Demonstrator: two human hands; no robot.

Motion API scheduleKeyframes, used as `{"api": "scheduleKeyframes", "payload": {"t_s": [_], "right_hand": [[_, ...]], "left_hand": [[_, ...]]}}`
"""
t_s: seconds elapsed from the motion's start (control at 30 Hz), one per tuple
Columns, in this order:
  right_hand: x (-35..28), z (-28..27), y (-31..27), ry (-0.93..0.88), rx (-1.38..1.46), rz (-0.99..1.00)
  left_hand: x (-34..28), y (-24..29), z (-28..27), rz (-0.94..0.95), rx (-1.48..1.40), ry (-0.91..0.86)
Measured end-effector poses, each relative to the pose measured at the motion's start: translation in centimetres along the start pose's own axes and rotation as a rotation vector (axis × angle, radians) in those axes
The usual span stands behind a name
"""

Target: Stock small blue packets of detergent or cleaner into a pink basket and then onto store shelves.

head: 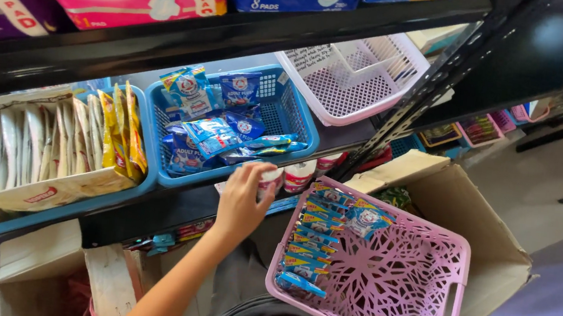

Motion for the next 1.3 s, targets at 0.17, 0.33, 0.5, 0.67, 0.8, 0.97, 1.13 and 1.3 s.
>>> {"api": "scheduleKeyframes", "payload": {"t_s": [0.17, 0.33, 0.5, 0.67, 0.8, 0.97, 1.13, 1.3], "right_hand": [[9.3, -1.6, 13.3, 0.184, -0.373, -0.070], [11.5, -2.1, 29.9, 0.215, -0.692, 0.030], [13.4, -0.2, 35.9, 0.175, -0.731, 0.119], [14.6, -0.2, 37.8, 0.263, -0.679, 0.040], [13.9, -2.6, 36.3, 0.408, -0.216, 0.456], [9.8, -6.8, 32.4, 0.466, 0.660, 0.292], [2.5, -9.2, 31.0, 0.430, 0.889, 0.206], [-6.0, -8.9, 33.7, 0.375, 1.062, 0.283]], "left_hand": [[3.2, -2.0, -0.4, 0.024, 0.242, -0.009], [4.2, -4.2, 1.4, 0.038, 0.353, -0.034], [4.8, -5.1, 2.1, 0.011, 0.366, -0.068], [5.1, -5.3, 1.0, -0.071, 0.190, -0.015], [5.7, -3.9, -1.6, -0.139, 0.068, -0.014], [5.0, -1.9, -3.7, -0.008, -0.390, 0.113], [2.6, -2.9, -2.0, -0.125, -0.916, 0.038], [1.1, -2.2, 1.1, -0.209, -1.229, -0.069]]}}
Point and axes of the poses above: each hand's wrist, its own x-axis towards the middle knuckle, its own z-axis out of the palm, y = z × x, the point moved 4 cm from there along x, towards the middle knuckle, and after that the axes turned 2 degrees about z, right-handed, at the moved point
